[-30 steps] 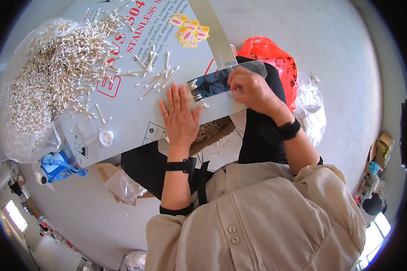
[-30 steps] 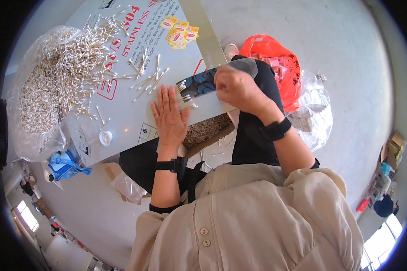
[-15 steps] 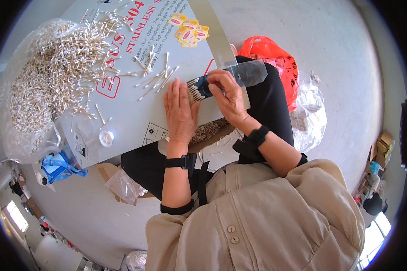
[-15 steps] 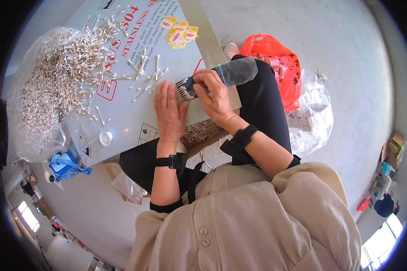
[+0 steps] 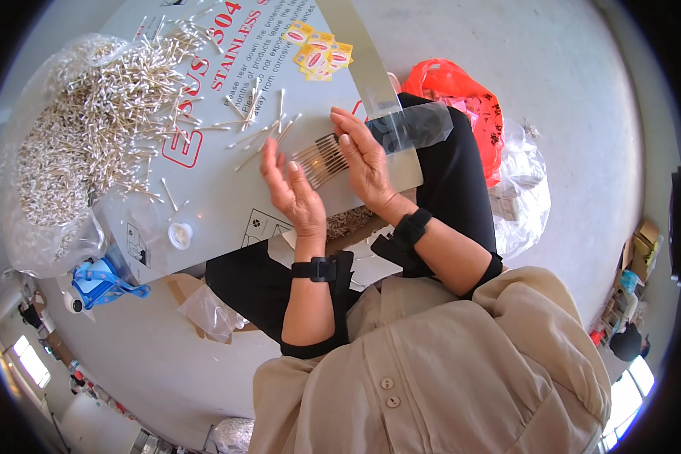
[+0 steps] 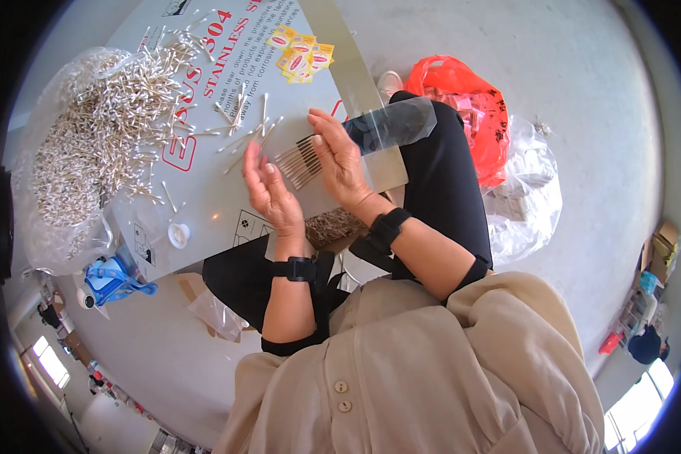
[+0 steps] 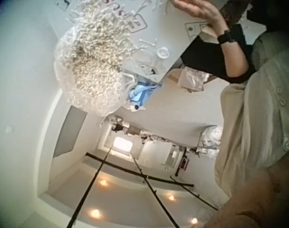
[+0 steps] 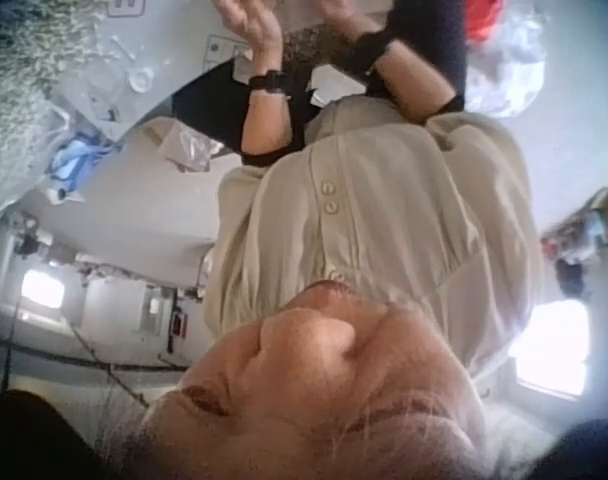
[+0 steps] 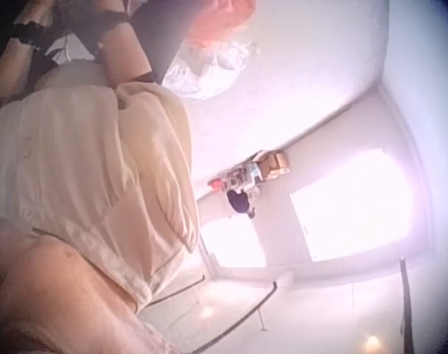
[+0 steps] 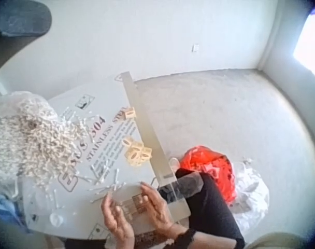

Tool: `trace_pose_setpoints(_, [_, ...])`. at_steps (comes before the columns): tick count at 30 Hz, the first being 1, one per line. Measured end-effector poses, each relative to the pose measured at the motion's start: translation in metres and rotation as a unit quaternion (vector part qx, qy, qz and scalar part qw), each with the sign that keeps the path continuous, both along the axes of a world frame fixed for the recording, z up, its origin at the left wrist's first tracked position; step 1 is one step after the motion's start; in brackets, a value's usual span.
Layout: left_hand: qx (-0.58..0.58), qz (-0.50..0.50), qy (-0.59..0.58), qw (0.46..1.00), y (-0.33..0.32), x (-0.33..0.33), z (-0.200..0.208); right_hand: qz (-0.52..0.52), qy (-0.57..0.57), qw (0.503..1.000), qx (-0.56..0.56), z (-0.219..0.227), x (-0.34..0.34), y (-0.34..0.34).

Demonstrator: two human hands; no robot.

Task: Packing cotton swabs into plastic bags and applying labels to the packaging.

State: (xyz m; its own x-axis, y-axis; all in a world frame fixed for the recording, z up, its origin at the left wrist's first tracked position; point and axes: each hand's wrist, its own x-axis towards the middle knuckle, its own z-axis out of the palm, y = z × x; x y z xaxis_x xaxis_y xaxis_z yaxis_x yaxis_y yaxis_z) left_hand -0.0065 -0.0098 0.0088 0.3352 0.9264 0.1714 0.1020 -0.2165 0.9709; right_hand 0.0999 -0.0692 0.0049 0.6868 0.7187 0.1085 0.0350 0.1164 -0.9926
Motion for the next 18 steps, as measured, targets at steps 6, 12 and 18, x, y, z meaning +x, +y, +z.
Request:
trace_pose_setpoints(6, [0.228, 0.064, 0.266, 0.934, 0.045, -0.017, 0.004, -0.009, 0.042, 0.999, -0.006, 0.002, 0.011, -0.009])
trace_pose_setpoints(12, [0.245, 0.047, 0.334, 0.909, 0.054, -0.002, 0.006, 0.024, 0.044, 0.998, -0.028, 0.003, 0.014, -0.011])
trace_pose_setpoints(18, [0.247, -0.089, 0.357, 0.896, 0.047, 0.005, 0.017, 0.016, 0.053, 0.998, -0.023, 0.000, 0.016, -0.010])
